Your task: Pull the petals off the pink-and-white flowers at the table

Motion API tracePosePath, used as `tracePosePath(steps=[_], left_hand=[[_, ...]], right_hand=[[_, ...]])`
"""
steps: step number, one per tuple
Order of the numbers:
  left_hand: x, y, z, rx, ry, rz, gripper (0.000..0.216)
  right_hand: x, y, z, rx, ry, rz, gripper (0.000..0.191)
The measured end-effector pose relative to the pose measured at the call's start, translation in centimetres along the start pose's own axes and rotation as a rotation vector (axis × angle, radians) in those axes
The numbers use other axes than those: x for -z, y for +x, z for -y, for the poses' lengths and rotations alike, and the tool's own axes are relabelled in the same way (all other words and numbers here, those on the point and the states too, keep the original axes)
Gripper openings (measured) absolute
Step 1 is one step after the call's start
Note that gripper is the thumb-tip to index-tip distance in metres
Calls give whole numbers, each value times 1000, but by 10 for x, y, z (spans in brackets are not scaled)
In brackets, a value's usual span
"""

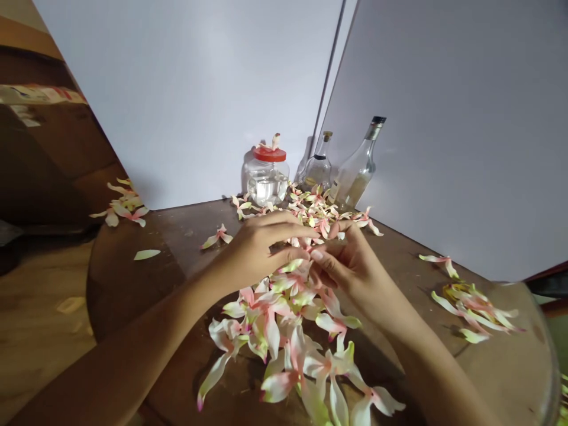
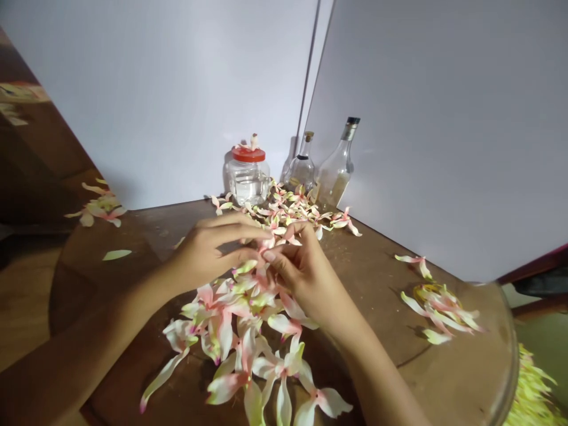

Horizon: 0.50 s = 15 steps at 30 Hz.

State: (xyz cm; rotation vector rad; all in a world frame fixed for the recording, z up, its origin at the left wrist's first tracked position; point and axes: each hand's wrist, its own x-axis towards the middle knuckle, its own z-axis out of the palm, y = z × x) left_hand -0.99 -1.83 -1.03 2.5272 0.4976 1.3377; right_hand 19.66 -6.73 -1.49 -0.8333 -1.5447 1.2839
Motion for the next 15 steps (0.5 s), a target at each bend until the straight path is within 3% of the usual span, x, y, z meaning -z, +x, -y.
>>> tracePosePath(steps=[6,9,15], left_hand=[[-3,0,1,-37,70,-82,9],[-3,0,1,-40,83,-112,9],[-4,0,-1,-12,4,-185,10]], right_hand=[[4,-1,3,-138,-21,78,30],[6,2,3,-126,-59,100,25],[5,4,-6,-44,-7,-15,28]])
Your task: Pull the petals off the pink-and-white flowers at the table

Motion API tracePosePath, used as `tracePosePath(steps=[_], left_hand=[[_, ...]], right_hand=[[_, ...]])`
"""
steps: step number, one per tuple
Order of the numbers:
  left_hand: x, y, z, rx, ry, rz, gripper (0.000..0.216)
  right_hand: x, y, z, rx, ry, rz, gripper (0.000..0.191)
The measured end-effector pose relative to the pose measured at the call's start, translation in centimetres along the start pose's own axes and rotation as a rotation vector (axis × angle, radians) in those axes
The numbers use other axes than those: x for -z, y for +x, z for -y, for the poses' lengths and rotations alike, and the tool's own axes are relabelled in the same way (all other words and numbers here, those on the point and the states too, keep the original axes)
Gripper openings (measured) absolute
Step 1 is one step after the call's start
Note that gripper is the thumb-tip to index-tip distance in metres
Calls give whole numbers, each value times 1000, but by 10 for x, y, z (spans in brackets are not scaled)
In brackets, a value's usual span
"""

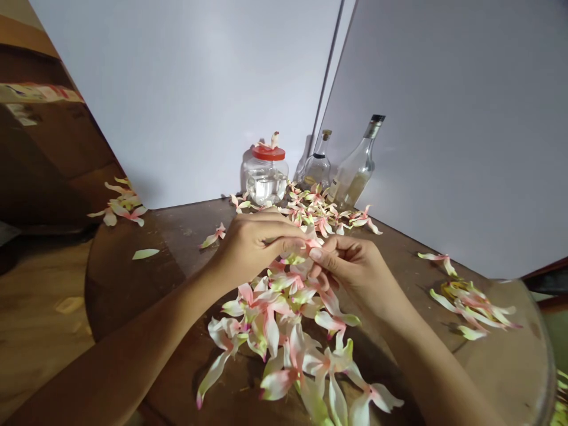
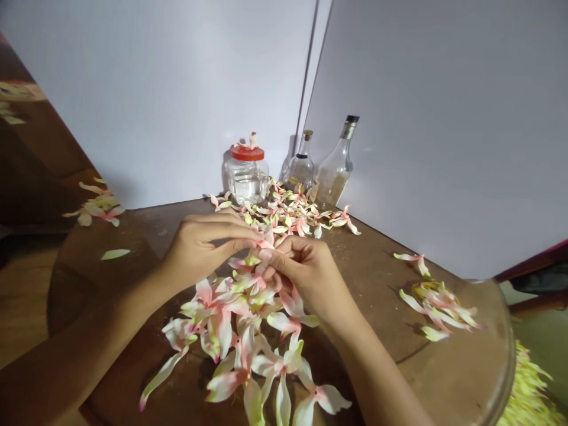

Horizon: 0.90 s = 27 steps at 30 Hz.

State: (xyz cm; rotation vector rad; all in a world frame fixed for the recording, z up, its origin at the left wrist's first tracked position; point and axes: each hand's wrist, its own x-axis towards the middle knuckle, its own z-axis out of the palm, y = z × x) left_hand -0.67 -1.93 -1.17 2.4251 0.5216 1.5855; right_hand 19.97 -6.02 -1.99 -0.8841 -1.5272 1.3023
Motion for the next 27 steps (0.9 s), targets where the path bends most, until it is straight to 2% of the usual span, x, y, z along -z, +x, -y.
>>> tracePosePath(steps=[3,7,11,13,14,17,19,22,27], left_hand=[[4,1,2,179,-21,-105,8],[9,0,15,426,-83,-344,15],[13,-2,29,484,-169,-477,23],[19,0,29,454,-143,-426,21],[22,1,27,420,-119,-343,20],[28,5,17,260,-35,39,16],[26,6,11,145,26,167,21],[13,4,7,41,78,138,29],[-1,0,5,-43,81,61,14]], right_hand=[[0,0,-1,11,73,-25,32],[-1,0,5,-17,103,-90,28],[3,0,7,81,84,-245,35],[7,1,6,121,14,-266,23],[8,1,6,120,-16,-256,19],[8,2,7,80,-2,-204,21],[5,1,8,57,43,-172,22],[0,0,10,34,43,-79,21],[-4,-2,8,4,28,57,18]])
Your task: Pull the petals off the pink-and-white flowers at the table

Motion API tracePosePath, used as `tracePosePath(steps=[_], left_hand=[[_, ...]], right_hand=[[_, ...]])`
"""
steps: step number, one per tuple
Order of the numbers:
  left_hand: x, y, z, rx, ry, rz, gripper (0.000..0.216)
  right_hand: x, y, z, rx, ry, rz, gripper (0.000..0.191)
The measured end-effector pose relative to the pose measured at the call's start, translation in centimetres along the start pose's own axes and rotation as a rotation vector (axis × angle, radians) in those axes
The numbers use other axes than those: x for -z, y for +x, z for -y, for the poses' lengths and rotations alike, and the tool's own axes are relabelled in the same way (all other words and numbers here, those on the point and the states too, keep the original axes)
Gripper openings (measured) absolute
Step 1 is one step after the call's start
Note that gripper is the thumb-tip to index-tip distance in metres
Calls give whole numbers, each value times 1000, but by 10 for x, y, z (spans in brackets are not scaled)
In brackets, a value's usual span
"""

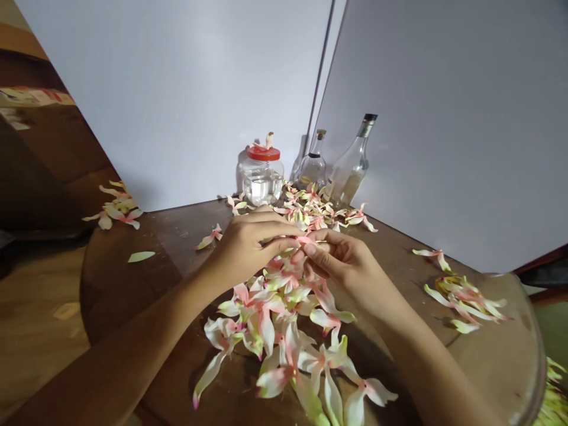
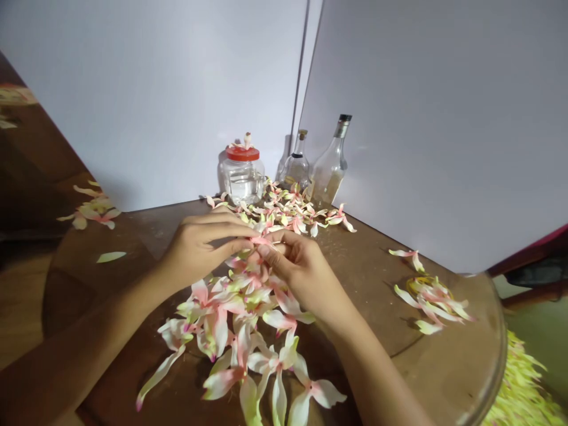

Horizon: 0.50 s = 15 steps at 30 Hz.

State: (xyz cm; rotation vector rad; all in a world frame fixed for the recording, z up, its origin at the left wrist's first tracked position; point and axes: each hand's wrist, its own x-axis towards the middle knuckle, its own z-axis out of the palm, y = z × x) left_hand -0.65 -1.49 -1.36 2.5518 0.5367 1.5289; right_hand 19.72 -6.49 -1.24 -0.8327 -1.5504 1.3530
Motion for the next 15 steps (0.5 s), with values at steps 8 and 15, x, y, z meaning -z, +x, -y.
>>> tracePosePath(steps=[8,15], left_hand=[[5,4,-7,2,-46,24,8],[9,3,-4,125,-43,-95,8]], right_hand=[[-1,1,-4,40,-19,-51,24],[1,3,-10,52,56,-118,29]])
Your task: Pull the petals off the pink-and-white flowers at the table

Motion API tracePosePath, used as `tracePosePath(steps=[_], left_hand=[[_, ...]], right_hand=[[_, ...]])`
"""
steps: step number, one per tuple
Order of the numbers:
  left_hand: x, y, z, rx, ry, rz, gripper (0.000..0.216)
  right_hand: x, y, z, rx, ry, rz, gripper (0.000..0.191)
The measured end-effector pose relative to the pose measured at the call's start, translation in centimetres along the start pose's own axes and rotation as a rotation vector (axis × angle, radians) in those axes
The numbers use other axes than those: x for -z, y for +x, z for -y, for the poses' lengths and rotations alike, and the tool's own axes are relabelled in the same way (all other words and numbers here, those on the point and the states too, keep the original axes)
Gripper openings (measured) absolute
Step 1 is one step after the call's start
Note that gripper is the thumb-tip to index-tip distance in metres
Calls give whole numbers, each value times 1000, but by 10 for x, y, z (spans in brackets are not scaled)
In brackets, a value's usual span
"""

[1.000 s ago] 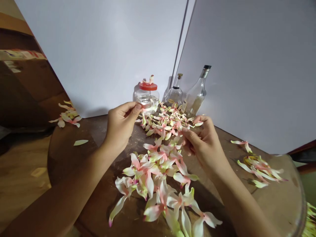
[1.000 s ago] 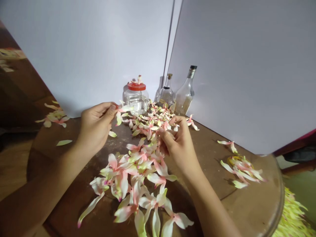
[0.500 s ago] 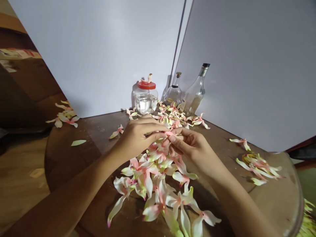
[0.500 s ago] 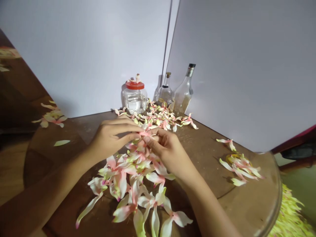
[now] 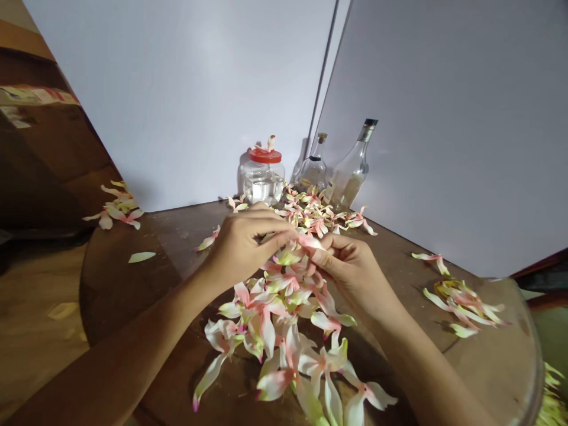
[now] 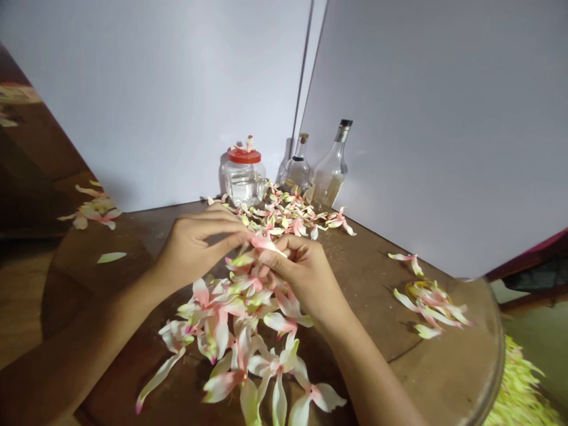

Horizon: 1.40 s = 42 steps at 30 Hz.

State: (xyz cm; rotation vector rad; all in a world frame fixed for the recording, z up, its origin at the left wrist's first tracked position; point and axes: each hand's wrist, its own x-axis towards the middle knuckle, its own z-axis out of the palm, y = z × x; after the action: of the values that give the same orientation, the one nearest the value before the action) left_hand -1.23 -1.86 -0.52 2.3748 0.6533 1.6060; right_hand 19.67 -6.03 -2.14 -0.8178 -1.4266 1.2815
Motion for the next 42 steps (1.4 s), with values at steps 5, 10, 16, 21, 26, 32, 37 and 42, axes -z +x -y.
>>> tracePosePath(steps=[5,10,16,21,26,32,37,42], left_hand=[[8,1,13,351,-92,-332,17],[8,3,28,400,-332,-528,16],[30,7,17,214,-254,-46,16],[7,0,0,-59,37,224,26],[-9,-1,-2,-107,11,136,7],[5,0,5,256,-107,-195,8],[3,-2,19,452,-266,-441,23],[17,3,35,446,-357,-664,18]], right_hand=[[0,1,10,1,10,-15,30],[3,-1,16,5,89,-28,27],[13,1,16,-19,104,-72,18],[5,0,5,-48,-21,12,21],[-1,1,-5,-42,-4,-29,27],[2,2,2,-10,90,-50,26],[0,2,9,18,113,-23,25],[9,2,13,91,185,-117,21]])
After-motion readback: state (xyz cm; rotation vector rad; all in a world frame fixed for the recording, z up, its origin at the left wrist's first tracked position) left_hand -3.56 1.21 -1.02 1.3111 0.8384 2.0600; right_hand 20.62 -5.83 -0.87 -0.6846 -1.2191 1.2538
